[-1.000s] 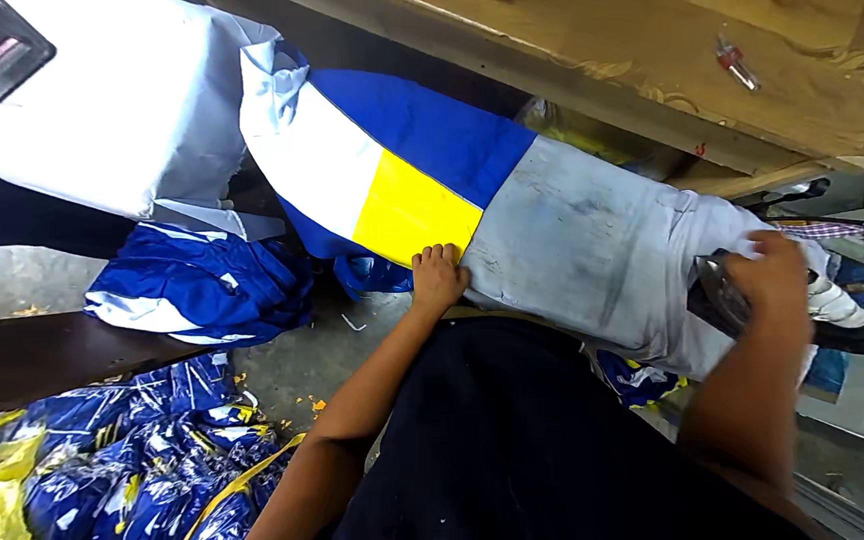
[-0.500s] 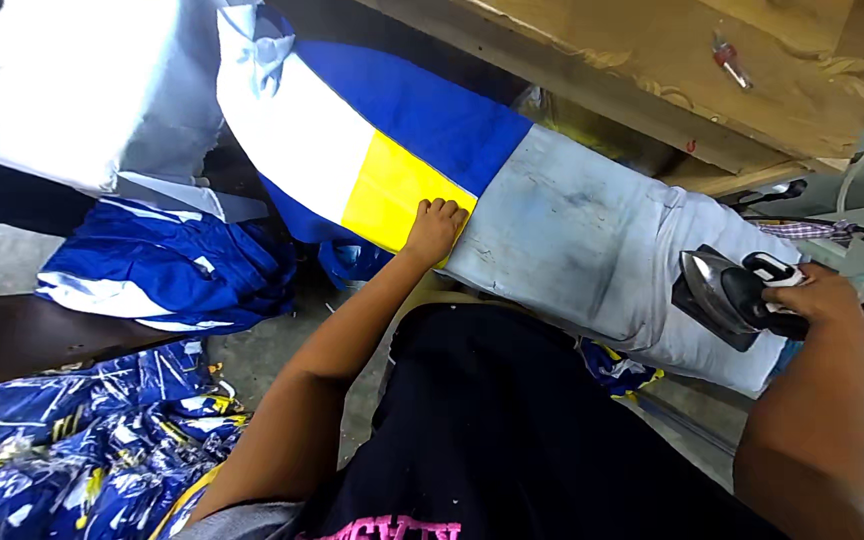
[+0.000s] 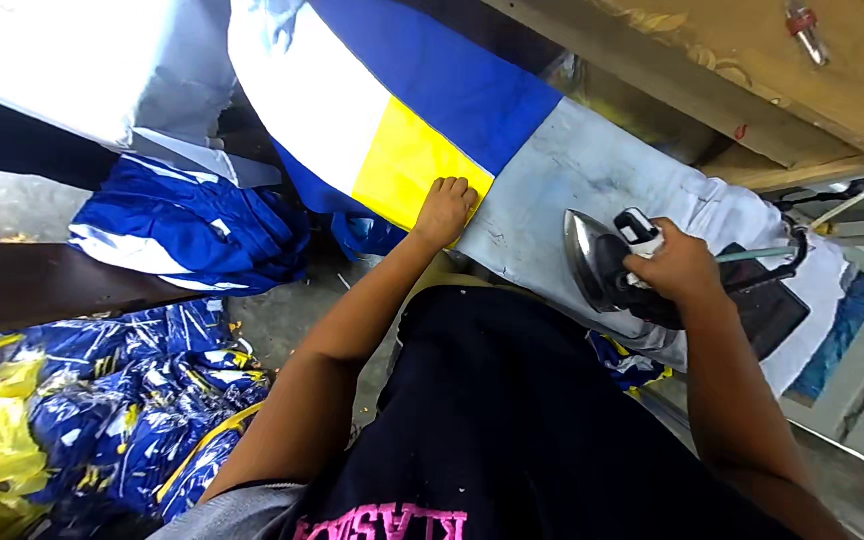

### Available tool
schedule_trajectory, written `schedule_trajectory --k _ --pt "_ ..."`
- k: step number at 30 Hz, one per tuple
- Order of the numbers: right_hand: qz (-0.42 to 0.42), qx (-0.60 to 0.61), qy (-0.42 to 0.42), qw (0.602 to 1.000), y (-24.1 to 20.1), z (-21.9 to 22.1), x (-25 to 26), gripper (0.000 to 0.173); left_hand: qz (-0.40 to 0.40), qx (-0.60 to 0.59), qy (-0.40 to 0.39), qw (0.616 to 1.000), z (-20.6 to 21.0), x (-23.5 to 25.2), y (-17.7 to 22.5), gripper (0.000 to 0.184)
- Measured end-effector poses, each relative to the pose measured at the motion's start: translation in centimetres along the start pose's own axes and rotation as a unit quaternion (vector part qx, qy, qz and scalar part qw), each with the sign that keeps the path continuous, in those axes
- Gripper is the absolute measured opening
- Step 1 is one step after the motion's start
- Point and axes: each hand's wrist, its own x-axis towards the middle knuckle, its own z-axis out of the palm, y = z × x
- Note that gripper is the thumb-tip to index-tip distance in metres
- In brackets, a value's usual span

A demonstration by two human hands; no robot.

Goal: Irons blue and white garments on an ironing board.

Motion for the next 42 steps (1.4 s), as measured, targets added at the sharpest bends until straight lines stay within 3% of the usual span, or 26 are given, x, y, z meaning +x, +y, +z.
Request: schedule_trajectory --k 4,7,11,18,25,31,37,42 --pt "-0.034 -0.008 -0.021 0.999 -4.8 1.2 0.5 0.059 0.028 0.003 0.07 0.997 0.6 -2.1 -0.8 0.015" --pt "-0.044 0.004 -0.027 0.999 -6.2 1.8 1.4 0.059 0.042 0.017 0.142 0.989 1.3 -4.0 -1.0 0.011" --pt "-0.036 0.019 -0.034 0.999 -6.6 1.7 1.8 0.068 0.03 0.03 0.179 0.983 2.1 -6.5 -0.7 0.011" --pt "-0.075 0.044 -0.027 0.996 -7.6 1.0 2.2 0.063 0.003 0.018 0.193 0.981 4.4 -8.4 -1.0 0.013" --pt "-0.177 0.035 -0.018 0.983 -13.6 1.3 2.7 0.061 -0.025 -0.001 0.187 0.982 5.1 -9.1 -0.2 0.017" --pt "-0.269 -0.049 -0.061 0.96 -18.8 3.0 2.9 0.055 -0.064 -0.016 0.186 0.98 5.3 -9.9 0.6 0.019" --pt "-0.241 -0.075 -0.084 0.964 -23.1 3.5 3.5 0.056 -0.084 -0.024 0.2 0.976 6.1 -10.3 0.9 0.023" --pt "-0.253 -0.113 -0.107 0.955 -21.1 3.1 3.0 0.058 -0.082 -0.029 0.194 0.977 5.6 -10.5 0.5 0.024"
